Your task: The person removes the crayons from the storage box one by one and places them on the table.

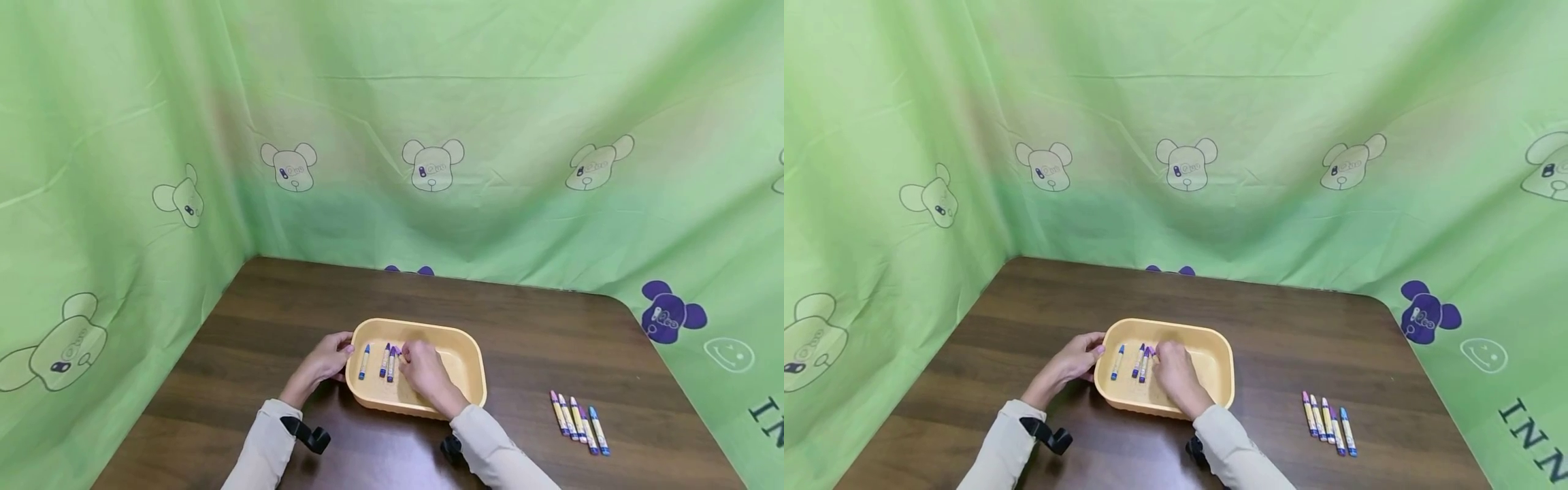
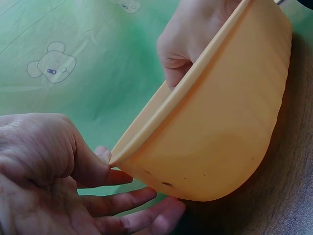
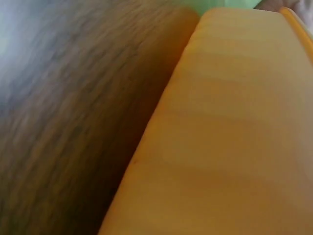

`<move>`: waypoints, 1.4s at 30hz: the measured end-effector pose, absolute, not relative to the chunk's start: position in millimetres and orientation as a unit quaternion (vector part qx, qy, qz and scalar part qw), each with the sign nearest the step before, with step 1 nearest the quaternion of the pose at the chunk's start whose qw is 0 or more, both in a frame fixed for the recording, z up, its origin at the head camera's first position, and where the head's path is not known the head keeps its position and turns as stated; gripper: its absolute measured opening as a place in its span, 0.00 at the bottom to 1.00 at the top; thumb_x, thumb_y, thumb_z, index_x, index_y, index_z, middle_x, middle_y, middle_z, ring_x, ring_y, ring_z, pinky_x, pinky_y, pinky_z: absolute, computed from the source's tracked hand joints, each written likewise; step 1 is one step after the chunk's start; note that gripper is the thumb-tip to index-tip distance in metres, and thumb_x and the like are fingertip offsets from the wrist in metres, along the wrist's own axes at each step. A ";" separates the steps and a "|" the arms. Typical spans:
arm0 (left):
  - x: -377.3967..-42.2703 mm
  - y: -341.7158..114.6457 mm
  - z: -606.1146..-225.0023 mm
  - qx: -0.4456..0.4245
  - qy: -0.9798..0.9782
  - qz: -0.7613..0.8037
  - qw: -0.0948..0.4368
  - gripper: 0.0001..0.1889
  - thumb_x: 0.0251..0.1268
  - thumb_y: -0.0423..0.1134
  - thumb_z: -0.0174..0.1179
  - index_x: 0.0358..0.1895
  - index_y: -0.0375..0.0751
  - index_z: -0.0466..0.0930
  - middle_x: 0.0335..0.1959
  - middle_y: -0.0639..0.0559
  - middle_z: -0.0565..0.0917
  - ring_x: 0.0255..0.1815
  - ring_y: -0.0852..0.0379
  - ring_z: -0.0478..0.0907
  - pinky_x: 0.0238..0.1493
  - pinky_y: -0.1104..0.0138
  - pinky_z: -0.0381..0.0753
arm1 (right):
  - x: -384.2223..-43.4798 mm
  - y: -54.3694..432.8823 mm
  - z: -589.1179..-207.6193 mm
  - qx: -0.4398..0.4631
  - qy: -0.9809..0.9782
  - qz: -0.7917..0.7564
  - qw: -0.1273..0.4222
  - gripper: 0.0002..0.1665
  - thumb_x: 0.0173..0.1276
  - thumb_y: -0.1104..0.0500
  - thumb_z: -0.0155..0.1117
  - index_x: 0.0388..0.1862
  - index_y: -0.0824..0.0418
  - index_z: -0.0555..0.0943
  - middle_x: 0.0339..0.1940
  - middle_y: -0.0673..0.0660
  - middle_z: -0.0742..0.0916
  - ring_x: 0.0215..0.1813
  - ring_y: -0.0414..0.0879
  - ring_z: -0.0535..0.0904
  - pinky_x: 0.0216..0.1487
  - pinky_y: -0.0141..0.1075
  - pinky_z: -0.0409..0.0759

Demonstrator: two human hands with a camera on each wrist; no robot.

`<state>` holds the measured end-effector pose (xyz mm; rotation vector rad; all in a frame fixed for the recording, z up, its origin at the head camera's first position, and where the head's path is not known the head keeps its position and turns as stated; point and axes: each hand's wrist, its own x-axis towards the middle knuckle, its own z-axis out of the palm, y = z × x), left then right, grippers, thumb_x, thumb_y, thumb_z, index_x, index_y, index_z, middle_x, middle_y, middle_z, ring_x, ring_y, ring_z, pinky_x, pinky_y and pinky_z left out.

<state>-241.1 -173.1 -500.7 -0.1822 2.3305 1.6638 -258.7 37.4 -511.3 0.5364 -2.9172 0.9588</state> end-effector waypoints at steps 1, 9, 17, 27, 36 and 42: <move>-241.6 -173.2 -500.4 -0.064 0.804 0.575 0.136 0.21 0.80 0.31 0.47 0.72 0.32 0.69 0.55 0.36 0.81 0.33 0.54 0.83 0.26 0.63 0.87 | -259.7 37.7 -510.2 0.164 -0.936 0.312 0.007 0.12 0.54 0.74 0.71 0.21 0.67 0.76 0.18 0.50 0.72 0.25 0.43 0.67 0.25 0.31 0.66; -240.6 -173.7 -500.1 -0.062 0.803 0.577 0.134 0.21 0.80 0.30 0.46 0.71 0.32 0.70 0.54 0.37 0.81 0.33 0.54 0.82 0.25 0.62 0.87 | -263.2 46.0 -504.4 0.067 -0.904 0.413 -0.089 0.09 0.52 0.74 0.70 0.34 0.70 0.86 0.27 0.57 0.87 0.24 0.41 0.80 0.27 0.32 0.83; -240.8 -173.4 -499.2 -0.063 0.800 0.581 0.135 0.21 0.80 0.30 0.46 0.71 0.31 0.69 0.52 0.37 0.80 0.33 0.53 0.82 0.25 0.62 0.87 | -260.1 61.1 -490.3 -0.026 -0.805 0.571 -0.159 0.11 0.60 0.75 0.67 0.43 0.76 0.83 0.33 0.62 0.86 0.26 0.45 0.81 0.28 0.37 0.88; -241.8 -174.0 -500.3 -0.071 0.801 0.576 0.144 0.22 0.81 0.31 0.46 0.72 0.32 0.68 0.55 0.37 0.80 0.34 0.53 0.82 0.25 0.63 0.87 | -255.6 93.1 -474.3 -0.012 -0.740 0.651 -0.166 0.19 0.64 0.74 0.65 0.53 0.83 0.78 0.36 0.59 0.86 0.35 0.46 0.84 0.36 0.39 0.90; -240.6 -174.4 -499.5 -0.072 0.804 0.573 0.143 0.22 0.81 0.32 0.47 0.73 0.32 0.67 0.58 0.37 0.80 0.35 0.54 0.82 0.26 0.63 0.87 | -249.4 128.7 -463.4 -0.018 -0.707 0.688 -0.160 0.22 0.66 0.74 0.65 0.57 0.83 0.75 0.36 0.51 0.86 0.37 0.40 0.84 0.41 0.38 0.90; -240.3 -174.5 -499.3 -0.072 0.803 0.574 0.146 0.22 0.81 0.32 0.46 0.73 0.32 0.67 0.57 0.37 0.80 0.34 0.54 0.82 0.26 0.63 0.87 | -243.7 157.3 -457.2 -0.022 -0.710 0.689 -0.147 0.26 0.68 0.71 0.66 0.61 0.83 0.73 0.37 0.52 0.88 0.38 0.39 0.85 0.44 0.38 0.90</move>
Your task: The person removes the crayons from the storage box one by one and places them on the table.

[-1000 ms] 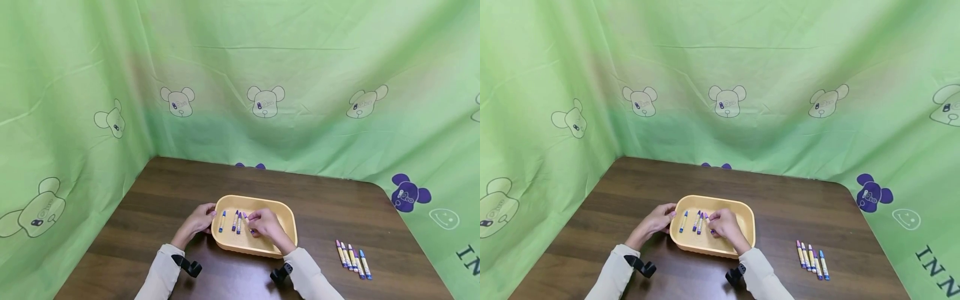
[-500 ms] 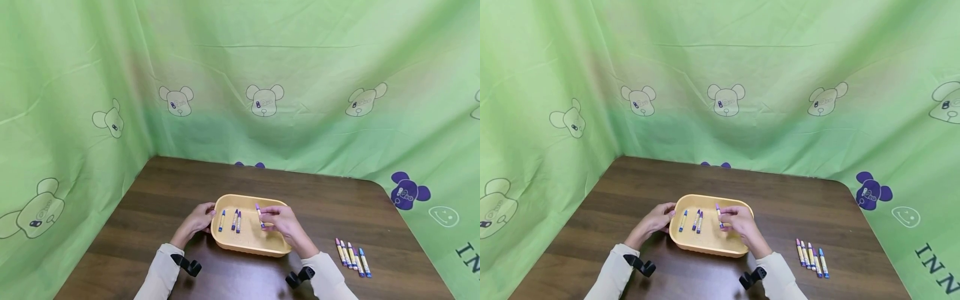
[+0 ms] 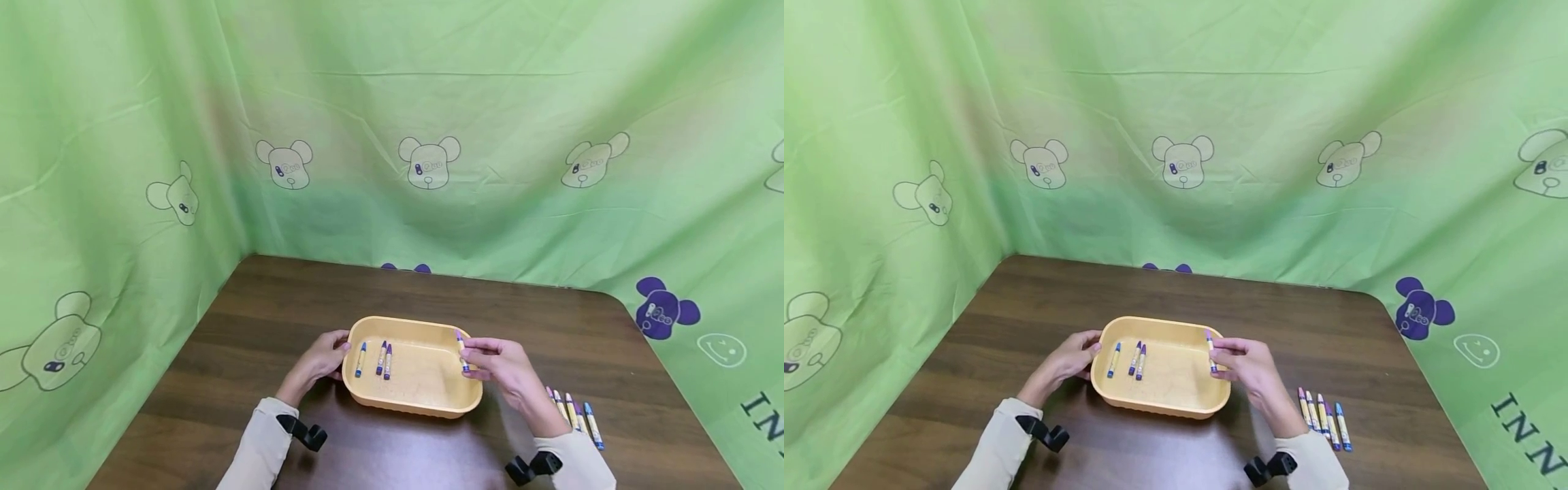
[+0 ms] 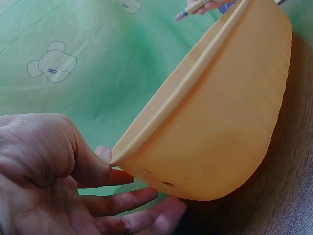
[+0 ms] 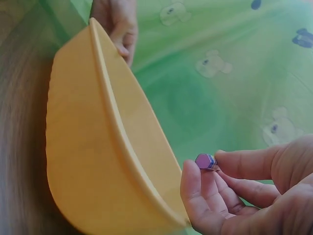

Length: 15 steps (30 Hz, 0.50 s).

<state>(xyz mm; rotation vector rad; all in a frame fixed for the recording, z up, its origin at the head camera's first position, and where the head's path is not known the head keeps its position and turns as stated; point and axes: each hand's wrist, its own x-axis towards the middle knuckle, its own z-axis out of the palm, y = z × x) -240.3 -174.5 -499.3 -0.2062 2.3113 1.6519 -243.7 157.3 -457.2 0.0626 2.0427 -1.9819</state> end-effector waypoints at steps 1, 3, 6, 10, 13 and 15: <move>-240.1 -174.5 -499.5 -0.071 0.802 0.574 0.146 0.22 0.81 0.31 0.46 0.73 0.32 0.67 0.57 0.37 0.80 0.34 0.54 0.82 0.26 0.63 0.87 | -242.6 162.5 -456.2 0.020 0.711 -0.688 0.145 0.26 0.68 0.70 0.66 0.61 0.82 0.73 0.38 0.52 0.88 0.39 0.39 0.86 0.45 0.39 0.90; -239.7 -174.4 -499.9 -0.070 0.802 0.576 0.144 0.22 0.81 0.31 0.46 0.73 0.31 0.67 0.56 0.36 0.80 0.34 0.54 0.82 0.26 0.63 0.87 | -240.5 172.7 -455.3 0.023 0.713 -0.687 0.139 0.25 0.68 0.69 0.67 0.60 0.81 0.75 0.38 0.52 0.89 0.39 0.40 0.87 0.45 0.40 0.90; -239.1 -174.5 -499.5 -0.073 0.801 0.576 0.144 0.22 0.81 0.31 0.46 0.73 0.32 0.67 0.56 0.37 0.80 0.33 0.54 0.82 0.26 0.64 0.86 | -237.1 187.7 -454.7 0.028 0.711 -0.690 0.131 0.20 0.67 0.70 0.68 0.56 0.75 0.80 0.37 0.50 0.90 0.40 0.40 0.87 0.46 0.41 0.90; -238.7 -174.0 -497.3 -0.077 0.801 0.576 0.144 0.22 0.81 0.32 0.45 0.73 0.33 0.67 0.55 0.37 0.80 0.32 0.54 0.82 0.25 0.65 0.86 | -231.6 206.4 -456.7 0.037 0.704 -0.698 0.126 0.12 0.66 0.70 0.67 0.48 0.64 0.86 0.36 0.47 0.90 0.40 0.39 0.87 0.46 0.40 0.90; -238.9 -173.8 -497.0 -0.076 0.800 0.578 0.145 0.22 0.81 0.32 0.45 0.73 0.33 0.68 0.54 0.37 0.80 0.31 0.54 0.82 0.25 0.66 0.85 | -226.4 218.5 -460.1 0.044 0.695 -0.706 0.130 0.11 0.67 0.71 0.66 0.44 0.58 0.87 0.36 0.46 0.91 0.40 0.39 0.87 0.46 0.38 0.90; -239.0 -173.6 -497.4 -0.078 0.798 0.579 0.147 0.22 0.81 0.32 0.45 0.73 0.33 0.68 0.54 0.38 0.80 0.32 0.54 0.82 0.24 0.66 0.85 | -223.0 226.2 -463.2 0.049 0.687 -0.712 0.134 0.12 0.68 0.72 0.66 0.42 0.56 0.88 0.35 0.46 0.91 0.40 0.39 0.87 0.46 0.38 0.90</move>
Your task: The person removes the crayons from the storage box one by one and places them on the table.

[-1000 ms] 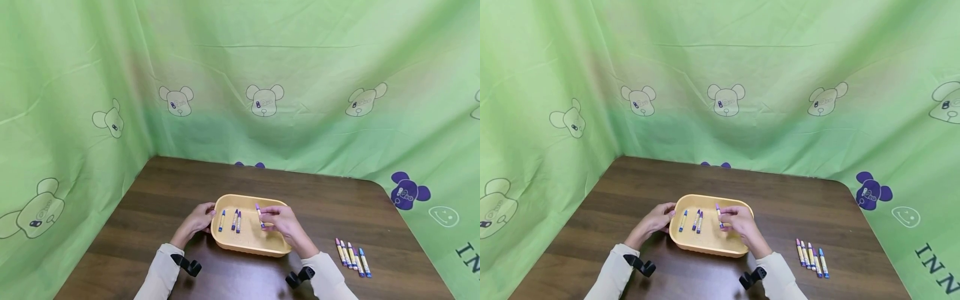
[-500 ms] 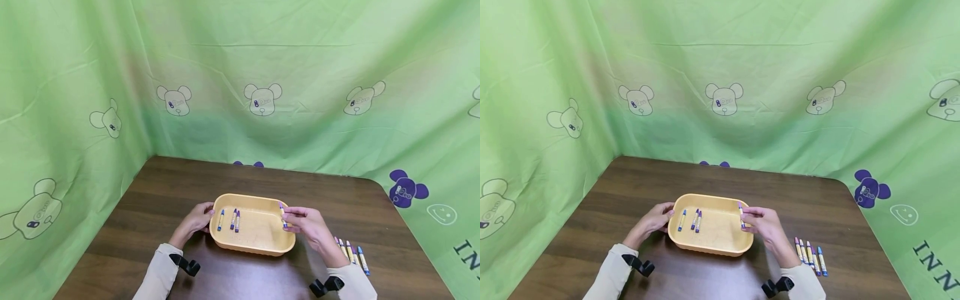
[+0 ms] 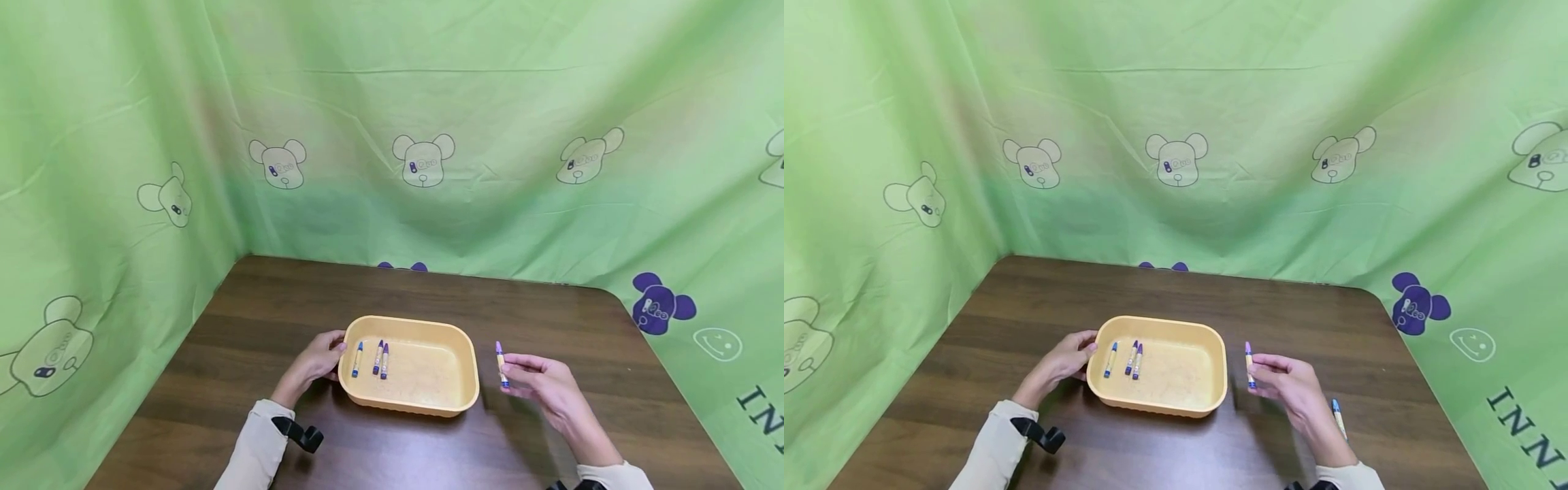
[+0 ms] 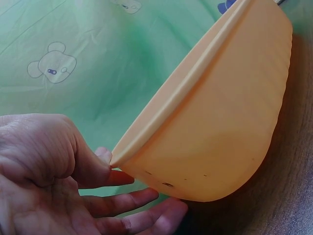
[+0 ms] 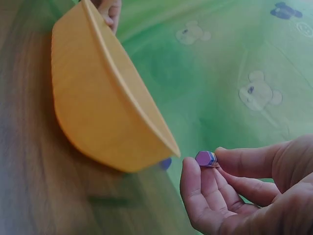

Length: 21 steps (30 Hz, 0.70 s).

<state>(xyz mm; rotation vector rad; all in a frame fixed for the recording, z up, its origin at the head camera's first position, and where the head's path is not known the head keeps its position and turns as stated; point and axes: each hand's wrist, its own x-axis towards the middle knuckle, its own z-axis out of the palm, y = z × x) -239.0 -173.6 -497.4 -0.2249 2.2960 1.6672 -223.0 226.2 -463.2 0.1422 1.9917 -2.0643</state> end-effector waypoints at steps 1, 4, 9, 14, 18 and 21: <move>-238.7 -173.6 -497.4 -0.079 0.798 0.579 0.148 0.22 0.81 0.32 0.45 0.73 0.34 0.68 0.54 0.38 0.80 0.32 0.54 0.82 0.25 0.66 0.85 | -221.4 230.2 -464.7 0.049 0.684 -0.715 0.137 0.13 0.68 0.72 0.65 0.41 0.55 0.88 0.35 0.46 0.91 0.39 0.39 0.87 0.46 0.38 0.90; -238.3 -173.2 -498.0 -0.079 0.798 0.579 0.149 0.22 0.81 0.32 0.45 0.73 0.34 0.67 0.54 0.38 0.80 0.33 0.53 0.82 0.25 0.66 0.85 | -217.0 243.3 -468.9 0.053 0.679 -0.720 0.135 0.15 0.68 0.72 0.64 0.40 0.53 0.88 0.36 0.46 0.91 0.40 0.39 0.87 0.47 0.39 0.90; -238.8 -172.5 -499.6 -0.079 0.795 0.582 0.149 0.22 0.81 0.32 0.45 0.73 0.33 0.68 0.54 0.37 0.79 0.32 0.53 0.82 0.24 0.65 0.85 | -210.1 270.5 -474.3 0.054 0.672 -0.728 0.125 0.16 0.70 0.72 0.63 0.39 0.52 0.90 0.39 0.47 0.90 0.41 0.41 0.87 0.47 0.41 0.90; -239.7 -173.2 -500.9 -0.076 0.792 0.587 0.149 0.22 0.81 0.31 0.45 0.73 0.31 0.67 0.54 0.36 0.79 0.33 0.52 0.82 0.24 0.64 0.86 | -202.9 298.6 -478.3 0.058 0.658 -0.740 0.129 0.19 0.70 0.73 0.61 0.38 0.51 0.90 0.39 0.48 0.91 0.42 0.41 0.88 0.47 0.40 0.90; -238.9 -173.4 -500.2 -0.081 0.792 0.586 0.151 0.22 0.81 0.31 0.45 0.73 0.32 0.66 0.55 0.37 0.79 0.34 0.53 0.82 0.25 0.64 0.86 | -196.7 318.9 -482.2 0.064 0.651 -0.744 0.137 0.20 0.70 0.74 0.61 0.38 0.50 0.91 0.40 0.49 0.91 0.43 0.42 0.89 0.47 0.39 0.89; -238.4 -172.7 -499.5 -0.082 0.794 0.582 0.152 0.22 0.81 0.31 0.45 0.73 0.32 0.66 0.55 0.37 0.78 0.34 0.53 0.81 0.25 0.63 0.86 | -192.9 333.4 -484.8 0.065 0.648 -0.746 0.138 0.21 0.71 0.74 0.60 0.38 0.50 0.91 0.40 0.49 0.91 0.42 0.44 0.89 0.47 0.39 0.89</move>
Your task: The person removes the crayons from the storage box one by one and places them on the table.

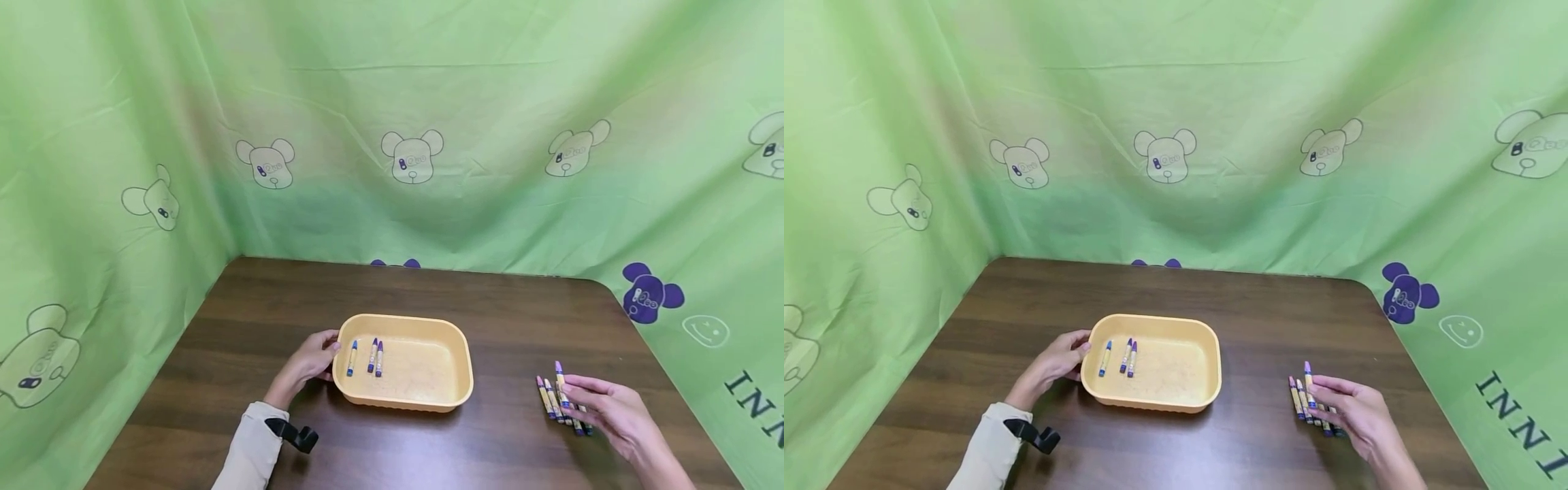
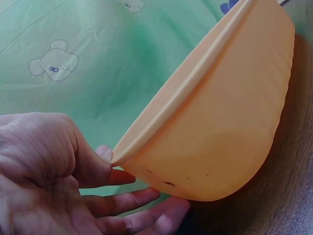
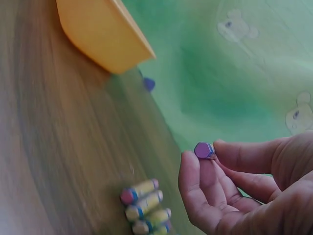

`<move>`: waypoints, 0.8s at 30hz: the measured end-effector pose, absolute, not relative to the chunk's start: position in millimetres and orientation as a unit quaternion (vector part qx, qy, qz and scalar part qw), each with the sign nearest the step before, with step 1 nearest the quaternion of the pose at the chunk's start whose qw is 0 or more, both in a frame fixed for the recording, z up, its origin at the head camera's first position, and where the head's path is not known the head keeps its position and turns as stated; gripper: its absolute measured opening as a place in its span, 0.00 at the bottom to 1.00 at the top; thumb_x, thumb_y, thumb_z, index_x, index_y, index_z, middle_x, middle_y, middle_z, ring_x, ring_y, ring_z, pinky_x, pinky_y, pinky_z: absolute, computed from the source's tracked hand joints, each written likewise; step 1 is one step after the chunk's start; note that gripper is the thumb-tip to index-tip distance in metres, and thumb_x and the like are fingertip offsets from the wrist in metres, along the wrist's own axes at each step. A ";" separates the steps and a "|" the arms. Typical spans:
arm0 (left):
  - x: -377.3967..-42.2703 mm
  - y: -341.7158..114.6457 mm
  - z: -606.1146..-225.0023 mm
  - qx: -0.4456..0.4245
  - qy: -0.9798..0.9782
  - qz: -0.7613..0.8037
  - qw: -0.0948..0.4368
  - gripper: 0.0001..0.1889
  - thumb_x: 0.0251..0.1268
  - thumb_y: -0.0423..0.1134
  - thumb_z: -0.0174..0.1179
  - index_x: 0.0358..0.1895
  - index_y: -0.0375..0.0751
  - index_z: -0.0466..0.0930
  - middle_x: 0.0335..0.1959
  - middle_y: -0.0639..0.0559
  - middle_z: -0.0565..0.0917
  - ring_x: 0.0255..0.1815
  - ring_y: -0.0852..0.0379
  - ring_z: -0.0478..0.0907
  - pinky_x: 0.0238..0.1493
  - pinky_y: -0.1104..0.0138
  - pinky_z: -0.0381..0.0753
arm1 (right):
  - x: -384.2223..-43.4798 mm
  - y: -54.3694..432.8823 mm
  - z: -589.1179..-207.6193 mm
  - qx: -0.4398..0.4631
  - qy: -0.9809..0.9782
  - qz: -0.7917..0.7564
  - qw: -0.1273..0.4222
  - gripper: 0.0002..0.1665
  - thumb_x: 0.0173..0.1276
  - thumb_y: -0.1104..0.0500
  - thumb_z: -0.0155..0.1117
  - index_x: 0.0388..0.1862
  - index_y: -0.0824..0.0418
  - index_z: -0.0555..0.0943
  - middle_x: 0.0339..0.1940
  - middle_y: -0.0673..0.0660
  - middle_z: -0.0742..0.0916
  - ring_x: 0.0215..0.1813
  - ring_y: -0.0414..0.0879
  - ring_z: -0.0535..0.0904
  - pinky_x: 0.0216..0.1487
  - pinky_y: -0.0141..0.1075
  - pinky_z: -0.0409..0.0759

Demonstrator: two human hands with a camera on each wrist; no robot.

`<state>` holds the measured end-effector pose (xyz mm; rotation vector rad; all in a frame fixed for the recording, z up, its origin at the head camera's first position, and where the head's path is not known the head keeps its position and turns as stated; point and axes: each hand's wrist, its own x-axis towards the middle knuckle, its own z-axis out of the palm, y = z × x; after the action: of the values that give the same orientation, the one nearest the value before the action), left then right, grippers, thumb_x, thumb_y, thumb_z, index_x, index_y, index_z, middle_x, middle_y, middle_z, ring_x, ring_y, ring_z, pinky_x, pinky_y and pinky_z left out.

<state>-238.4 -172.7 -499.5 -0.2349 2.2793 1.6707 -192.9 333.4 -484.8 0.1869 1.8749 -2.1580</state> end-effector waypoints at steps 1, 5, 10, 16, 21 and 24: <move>-238.1 -172.8 -499.5 -0.082 0.795 0.581 0.152 0.22 0.81 0.31 0.45 0.73 0.32 0.66 0.55 0.37 0.78 0.34 0.53 0.81 0.25 0.63 0.87 | -192.2 337.6 -485.5 0.065 0.647 -0.747 0.136 0.21 0.70 0.75 0.60 0.38 0.50 0.91 0.40 0.50 0.91 0.42 0.44 0.89 0.46 0.39 0.89; -238.0 -173.2 -500.0 -0.082 0.794 0.583 0.155 0.22 0.81 0.32 0.45 0.73 0.32 0.66 0.55 0.37 0.79 0.34 0.53 0.81 0.26 0.63 0.87 | -188.3 356.1 -489.0 0.062 0.637 -0.755 0.141 0.23 0.71 0.76 0.57 0.38 0.51 0.91 0.39 0.51 0.92 0.41 0.46 0.90 0.46 0.38 0.89; -239.6 -173.4 -499.0 -0.081 0.793 0.583 0.155 0.22 0.81 0.32 0.45 0.73 0.33 0.66 0.56 0.37 0.78 0.34 0.54 0.81 0.25 0.63 0.87 | -185.3 375.3 -492.3 0.070 0.626 -0.763 0.147 0.24 0.71 0.77 0.56 0.38 0.52 0.92 0.38 0.52 0.92 0.41 0.45 0.90 0.45 0.37 0.90; -240.8 -173.4 -496.8 -0.083 0.794 0.582 0.157 0.22 0.81 0.32 0.45 0.74 0.34 0.66 0.57 0.37 0.77 0.34 0.53 0.81 0.26 0.64 0.86 | -180.2 394.8 -498.3 0.044 0.641 -0.751 0.153 0.28 0.73 0.78 0.50 0.39 0.52 0.91 0.40 0.49 0.92 0.42 0.43 0.90 0.45 0.37 0.90; -239.7 -173.0 -497.0 -0.088 0.793 0.582 0.158 0.22 0.81 0.32 0.45 0.74 0.34 0.66 0.56 0.37 0.77 0.33 0.53 0.81 0.26 0.64 0.86 | -180.5 399.3 -502.7 0.085 0.684 -0.708 0.153 0.27 0.71 0.78 0.52 0.35 0.50 0.90 0.36 0.48 0.92 0.39 0.42 0.90 0.44 0.36 0.90; -238.5 -172.5 -497.7 -0.087 0.794 0.580 0.158 0.22 0.81 0.32 0.45 0.74 0.33 0.66 0.56 0.36 0.77 0.33 0.53 0.80 0.26 0.64 0.86 | -182.9 397.9 -504.0 0.133 0.716 -0.666 0.161 0.21 0.70 0.73 0.60 0.32 0.49 0.89 0.33 0.48 0.91 0.37 0.42 0.90 0.43 0.35 0.90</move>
<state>-238.5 -172.5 -497.7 -0.2493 2.2722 1.6584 -182.9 397.9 -504.0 0.3811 2.0439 -1.9024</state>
